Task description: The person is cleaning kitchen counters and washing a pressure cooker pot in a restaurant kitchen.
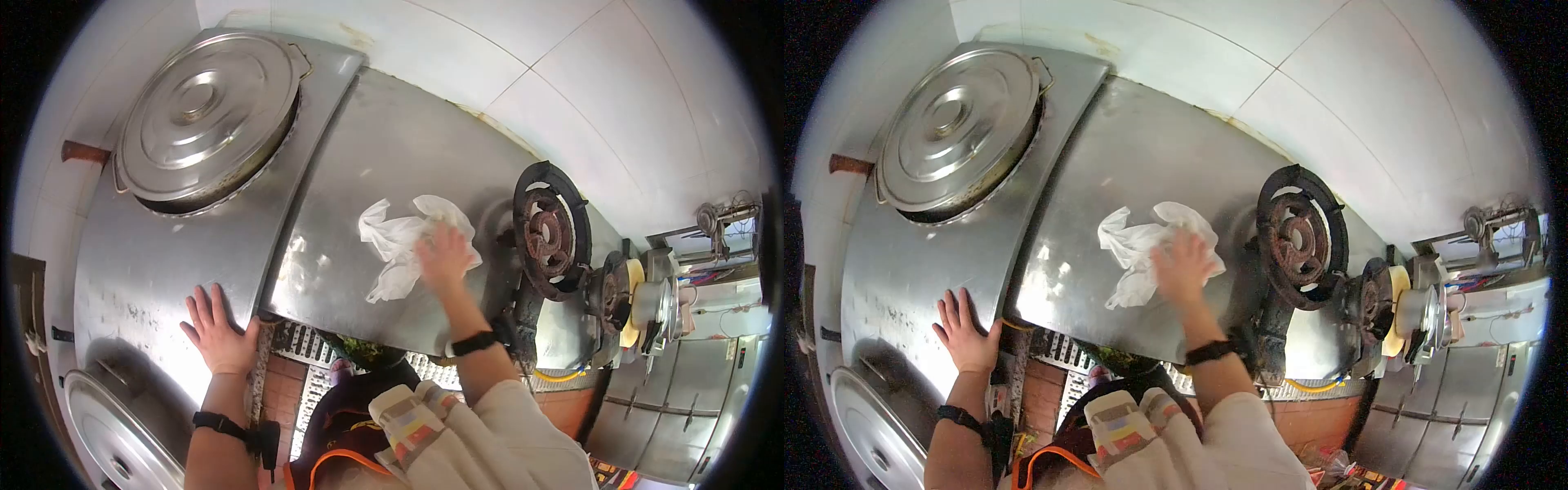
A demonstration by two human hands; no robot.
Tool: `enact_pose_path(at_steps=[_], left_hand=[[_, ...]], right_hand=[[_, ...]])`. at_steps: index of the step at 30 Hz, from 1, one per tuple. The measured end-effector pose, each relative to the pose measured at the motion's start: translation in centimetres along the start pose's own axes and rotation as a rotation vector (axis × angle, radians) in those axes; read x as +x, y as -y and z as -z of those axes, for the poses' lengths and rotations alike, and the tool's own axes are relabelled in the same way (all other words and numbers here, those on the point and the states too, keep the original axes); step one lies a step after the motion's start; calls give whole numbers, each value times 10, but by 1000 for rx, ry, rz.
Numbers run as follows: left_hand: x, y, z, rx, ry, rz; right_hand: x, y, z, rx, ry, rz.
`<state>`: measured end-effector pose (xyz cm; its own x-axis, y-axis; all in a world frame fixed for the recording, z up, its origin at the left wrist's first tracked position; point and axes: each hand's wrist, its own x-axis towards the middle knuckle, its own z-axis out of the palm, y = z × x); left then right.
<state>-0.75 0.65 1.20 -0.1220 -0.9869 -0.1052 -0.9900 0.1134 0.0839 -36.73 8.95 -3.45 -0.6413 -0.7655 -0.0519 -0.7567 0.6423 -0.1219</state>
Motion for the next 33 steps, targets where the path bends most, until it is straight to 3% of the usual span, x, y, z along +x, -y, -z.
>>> enact_pose_path(at_steps=[1, 3, 5, 7, 10, 14, 15, 18, 22, 33], left_hand=[[1, 0, -2, -1, -11, -7], [1, -1, -2, 20, -4, -4], [0, 0, -3, 34, -4, -2], [-1, 1, -6, 34, -24, -16], [1, 3, -12, 56, -54, -31], [2, 2, -9, 75, -48, -44], [2, 2, -11, 91, -44, -46], [1, 3, -8, 101, -30, -65], [5, 7, -12, 140, -11, -87], [8, 4, -6, 139, 46, -98]], right_hand=[[1, 18, -21, -49, 55, -44], [-6, 55, -46, -37, -70, 6], [0, 94, -47, 15, 8, 64], [5, 125, -39, 40, 82, 261], [27, 123, -24, 111, 217, 465], [97, 46, -34, -27, -120, 245], [117, 27, -18, -18, -25, 87], [175, -23, -14, 17, -31, -112], [235, 1, -6, 46, -44, -287], [327, 116, -36, 114, -179, 141]])
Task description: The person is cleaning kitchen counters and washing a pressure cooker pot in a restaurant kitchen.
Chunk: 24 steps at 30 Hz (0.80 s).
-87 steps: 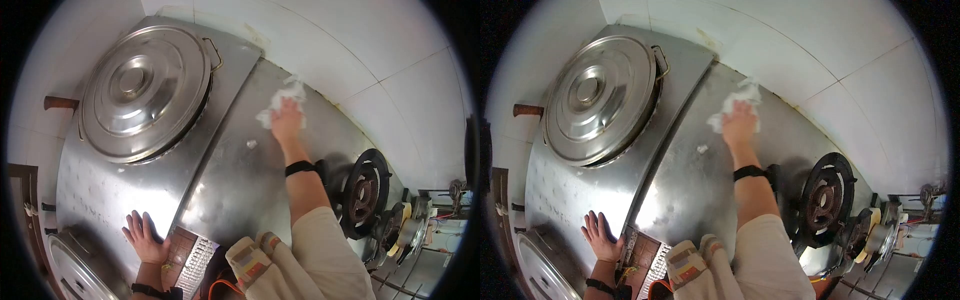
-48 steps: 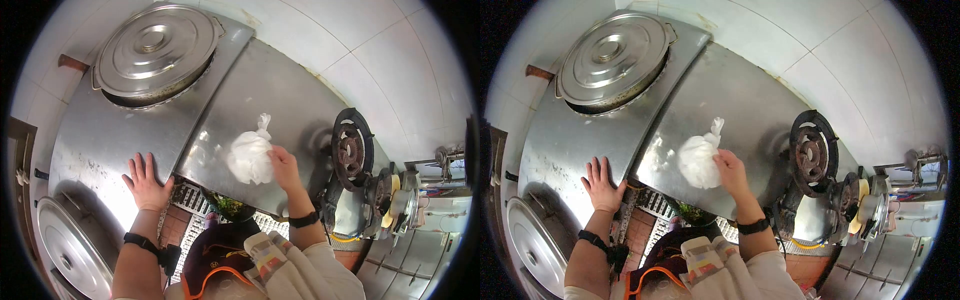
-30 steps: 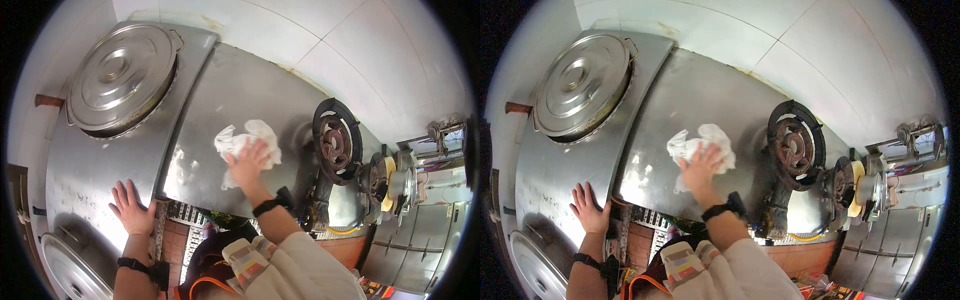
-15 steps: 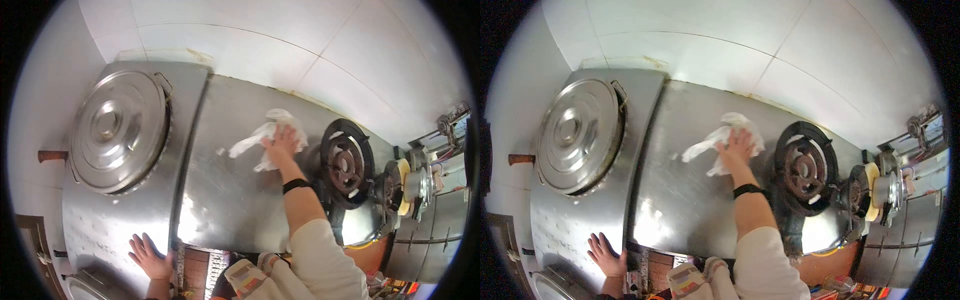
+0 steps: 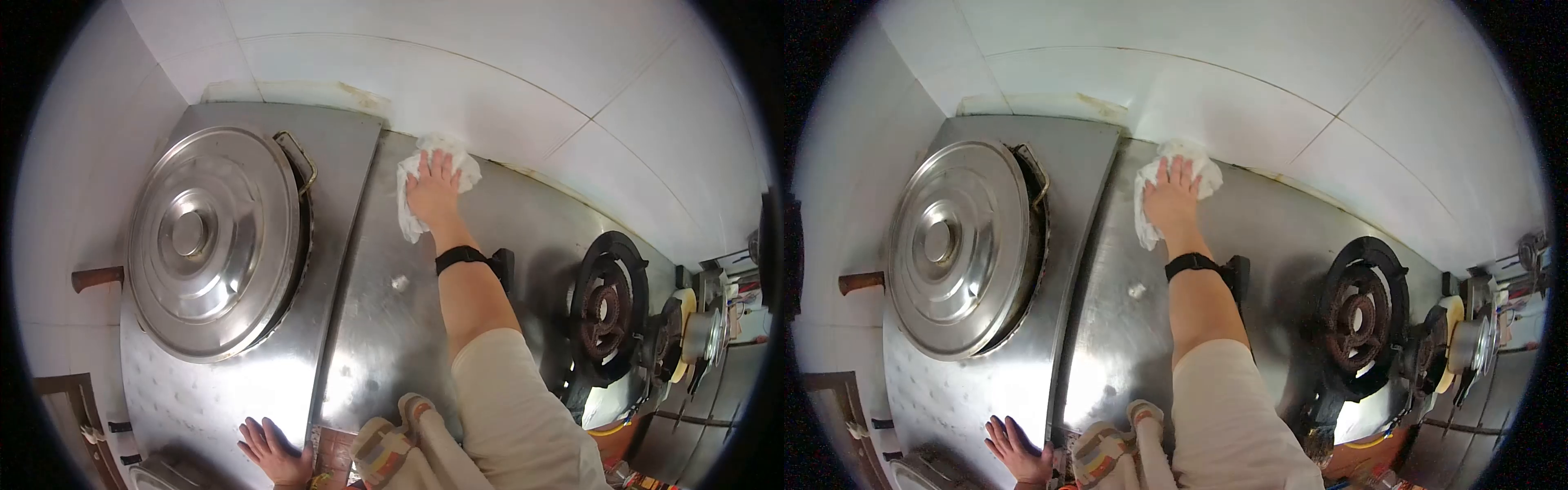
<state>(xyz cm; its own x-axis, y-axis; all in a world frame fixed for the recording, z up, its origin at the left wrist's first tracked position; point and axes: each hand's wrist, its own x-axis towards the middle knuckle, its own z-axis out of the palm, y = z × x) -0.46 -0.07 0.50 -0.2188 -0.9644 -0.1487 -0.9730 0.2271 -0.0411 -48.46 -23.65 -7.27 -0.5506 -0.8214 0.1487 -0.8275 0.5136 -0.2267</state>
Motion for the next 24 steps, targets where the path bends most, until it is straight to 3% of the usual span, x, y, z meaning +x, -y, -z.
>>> enact_pose_path(at_steps=[14, 17, 24], left_hand=[[-3, 5, -4, 43, -16, -15], [-3, 3, -9, 44, -51, -22], [-1, -2, -7, -14, -65, 13]], right_hand=[[2, 34, 3, 48, 197, 536], [-16, 33, 6, 109, 178, 639], [-103, 48, 21, 161, 357, 898]])
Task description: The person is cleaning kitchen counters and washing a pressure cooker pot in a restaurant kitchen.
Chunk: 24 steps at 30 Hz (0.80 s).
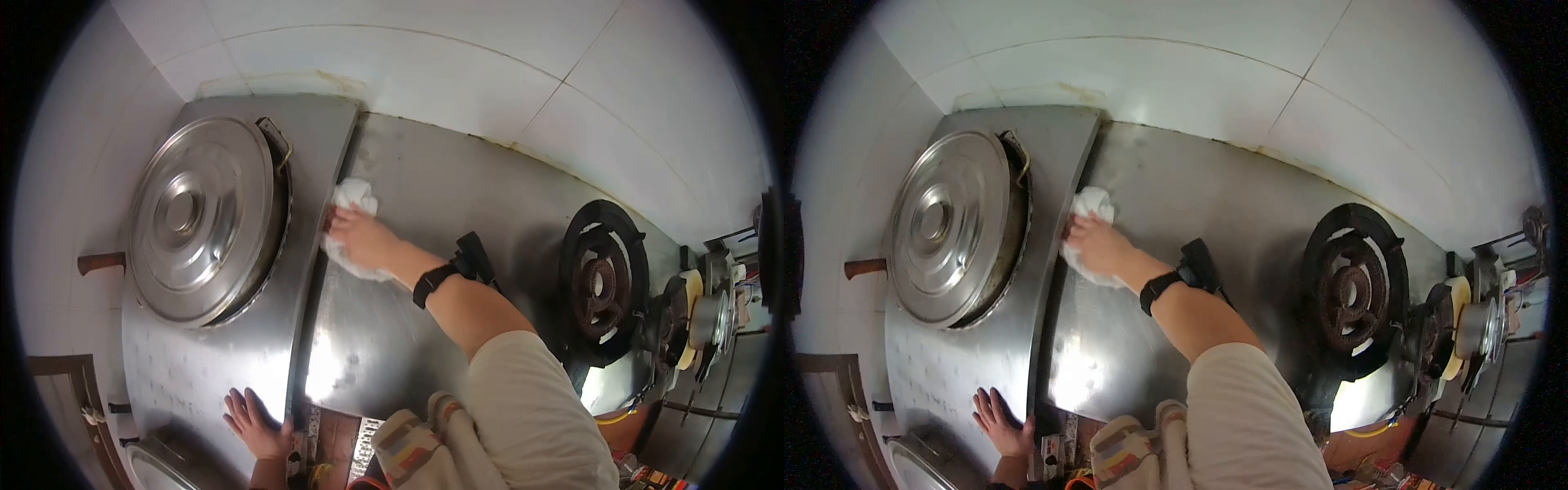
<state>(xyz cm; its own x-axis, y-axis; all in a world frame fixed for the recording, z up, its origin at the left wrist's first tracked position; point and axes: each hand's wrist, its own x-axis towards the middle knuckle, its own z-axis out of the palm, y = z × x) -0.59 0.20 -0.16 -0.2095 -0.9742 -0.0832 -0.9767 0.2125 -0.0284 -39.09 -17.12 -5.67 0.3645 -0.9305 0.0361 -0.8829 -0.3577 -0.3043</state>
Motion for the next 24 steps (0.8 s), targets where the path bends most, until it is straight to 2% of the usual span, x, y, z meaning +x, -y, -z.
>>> enact_pose_path(at_steps=[7, 10, 13, 16, 17, 19, 21, 22, 24], left_hand=[[-3, -4, 4, -70, -28, 19], [-4, -5, 5, -75, -33, 40], [-4, -7, 8, -88, -43, 48], [-4, -8, 6, -87, -56, 60], [-4, -7, 10, -82, -43, 69], [-6, -9, 6, -90, -42, 73], [-5, -7, 5, -82, -53, 62], [-4, -7, 4, -79, -48, 65], [-4, -6, 3, -72, -41, 71]], right_hand=[[-105, 132, -56, 289, -14, 315], [-154, 184, -60, 397, 92, 445], [-195, 218, -70, 719, 43, 347], [-219, 237, -32, 1251, -34, -139], [-224, 227, -34, 1331, -86, -286], [-227, 186, -8, 1431, -407, -524], [-223, 130, 22, 1401, -727, -668], [-225, 100, 35, 1170, -671, -730], [-218, 44, 34, 929, -629, -707]])
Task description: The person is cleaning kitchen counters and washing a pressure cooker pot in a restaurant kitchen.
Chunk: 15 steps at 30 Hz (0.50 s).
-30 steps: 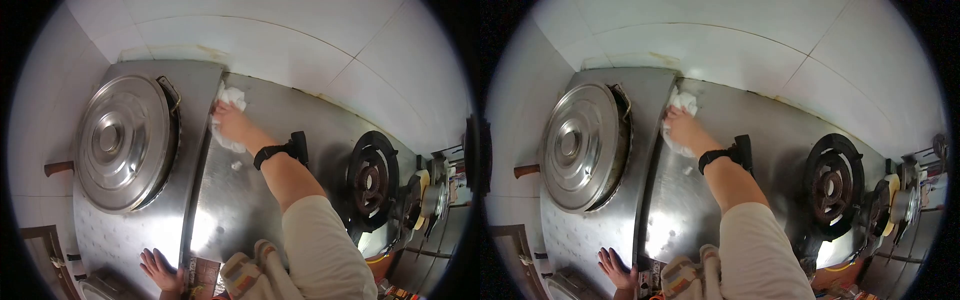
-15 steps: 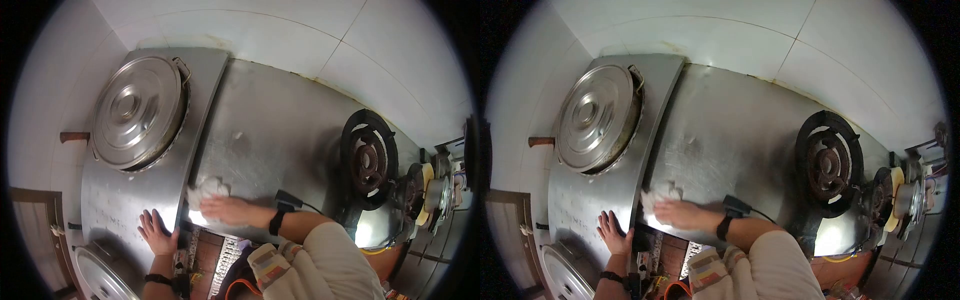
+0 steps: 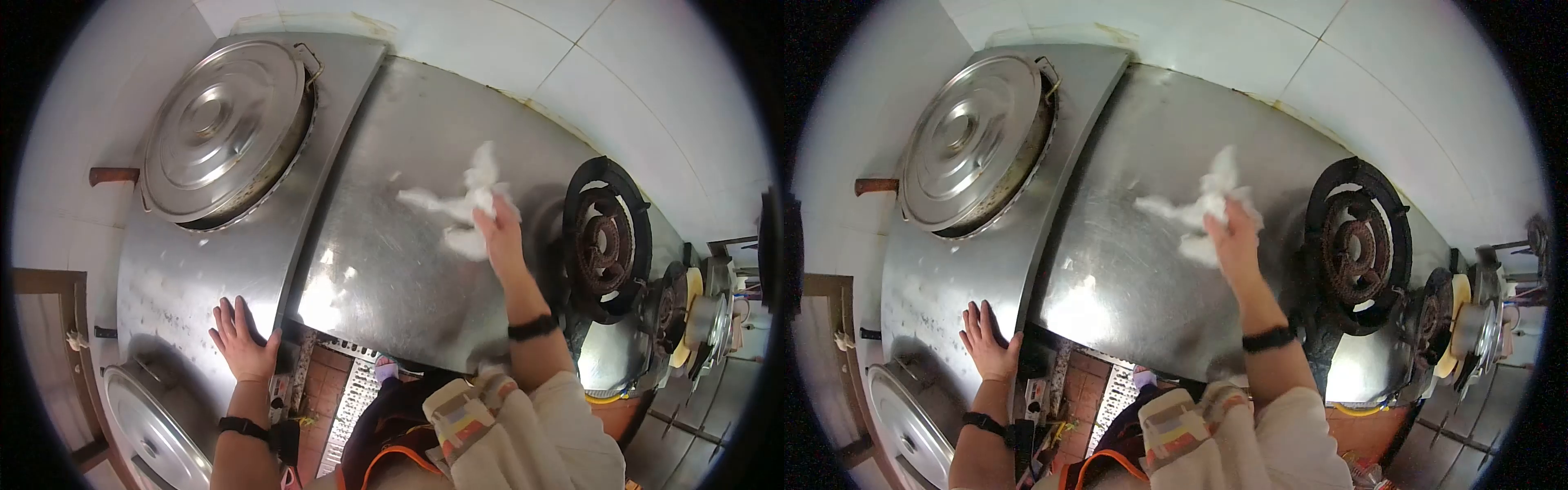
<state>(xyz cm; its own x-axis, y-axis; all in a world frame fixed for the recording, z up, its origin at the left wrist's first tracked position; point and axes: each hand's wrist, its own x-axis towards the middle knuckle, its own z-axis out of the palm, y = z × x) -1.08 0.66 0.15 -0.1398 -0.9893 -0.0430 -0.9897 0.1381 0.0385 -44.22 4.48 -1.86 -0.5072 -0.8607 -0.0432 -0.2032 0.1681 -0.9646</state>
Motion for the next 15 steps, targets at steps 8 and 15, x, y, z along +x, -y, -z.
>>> enact_pose_path(at_steps=[8, 15], left_hand=[[2, 4, -2, -11, 6, -49], [4, 9, -3, 72, 68, -52]], right_hand=[[47, -15, -135, -1100, 70, 230], [135, 1, -151, -1004, 172, 355]])
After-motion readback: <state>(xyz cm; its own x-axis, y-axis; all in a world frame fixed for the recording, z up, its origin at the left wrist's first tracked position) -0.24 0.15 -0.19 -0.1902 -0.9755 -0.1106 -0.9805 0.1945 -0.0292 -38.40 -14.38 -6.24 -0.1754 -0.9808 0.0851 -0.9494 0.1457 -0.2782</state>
